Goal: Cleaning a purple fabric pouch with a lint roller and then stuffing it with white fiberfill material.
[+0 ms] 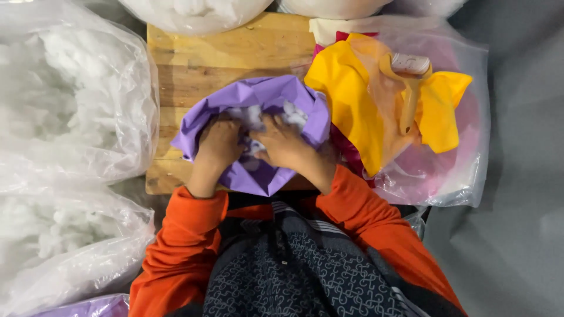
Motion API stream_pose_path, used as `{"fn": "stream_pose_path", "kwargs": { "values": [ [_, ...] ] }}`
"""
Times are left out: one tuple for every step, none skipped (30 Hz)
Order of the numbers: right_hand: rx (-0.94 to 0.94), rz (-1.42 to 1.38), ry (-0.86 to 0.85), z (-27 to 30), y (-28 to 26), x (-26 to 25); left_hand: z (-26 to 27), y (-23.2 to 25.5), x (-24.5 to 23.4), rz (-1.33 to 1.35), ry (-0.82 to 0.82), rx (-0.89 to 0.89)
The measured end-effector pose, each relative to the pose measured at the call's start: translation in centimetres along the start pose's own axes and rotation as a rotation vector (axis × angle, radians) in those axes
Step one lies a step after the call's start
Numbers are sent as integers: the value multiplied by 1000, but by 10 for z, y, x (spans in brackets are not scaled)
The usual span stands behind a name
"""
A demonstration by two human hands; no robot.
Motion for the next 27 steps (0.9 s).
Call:
{"fn": "stream_pose_path", "kwargs": {
  "values": [
    [177, 178, -56, -12, 28, 22, -2, -1, 8, 15, -93, -26],
    [178, 179, -47, -8, 30, 7, 5, -7, -3, 11, -87, -22],
    [163, 166, -38, -5, 30, -7, 13, -12, -13, 87, -84, 9],
    [148, 153, -30, -3, 30, -22, 20, -17, -23, 163, -80, 41],
    [147, 154, -36, 6, 13, -50, 29, -12, -44, 168, -84, 38],
    [5, -12, -38, 13, -15, -77, 38, -6, -65, 202, -101, 64],
    [-141, -175, -37, 18, -42, -109, 45, -1, -87, 235, -111, 87],
    [-146, -172, -43, 10, -47, -123, 48, -1, -101, 240, -108, 81],
    [-200, -152, 77, 3, -55, -147, 52, 4, -120, 325, -35, 141],
    [-256, -132, 197, -3, -64, -170, 57, 8, -140, 409, 41, 202],
    [-263, -128, 193, -29, -56, -171, 57, 6, -142, 412, 47, 196],
    [-266, -77, 292, -53, -48, -179, 57, 8, -149, 487, 98, 265],
    [-270, -25, 393, -77, -40, -187, 58, 10, -156, 560, 151, 337],
    [-276, -20, 391, -108, -26, -183, 53, 7, -164, 562, 159, 334],
    [-224, -54, 375, -141, -8, -178, 49, 3, -175, 589, 216, 327],
    [-171, -87, 360, -175, 10, -173, 46, -2, -186, 615, 273, 321],
    [-178, -85, 357, -196, 20, -164, 34, -10, -197, 616, 279, 316],
    [-182, -149, 332, -218, 31, -155, 26, -22, -215, 640, 409, 294],
    [-181, -214, 305, -239, 42, -143, 19, -34, -230, 666, 536, 273],
    [-182, -213, 300, -253, 51, -131, 0, -47, -236, 668, 537, 269],
    [-236, -251, 305, -265, 58, -120, -15, -62, -246, 618, 658, 237],
    [-290, -288, 309, -277, 66, -109, -29, -77, -256, 565, 778, 206],
    [-285, -291, 306, -270, 50, -113, -56, -89, -245, 568, 773, 205],
    [-232, -274, 263, -264, 37, -113, -84, -101, -231, 418, 731, 125],
    [-179, -257, 221, -258, 25, -116, -113, -112, -217, 268, 687, 50],
    [-173, -259, 220, -266, 38, -109, -129, -113, -203, 271, 682, 53],
    [-300, -241, 286, -272, 42, -108, -147, -115, -187, 33, 641, -41]
  ]
}}
Point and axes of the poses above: each hand's wrist, its own z-axis away from the middle knuckle, its own x-axis out of the palm, y = z × x, the point moved 7 cm from there along -z, towards the middle knuckle, and after that the axes turned 7 degrees about -z, right-handed, at the moved point
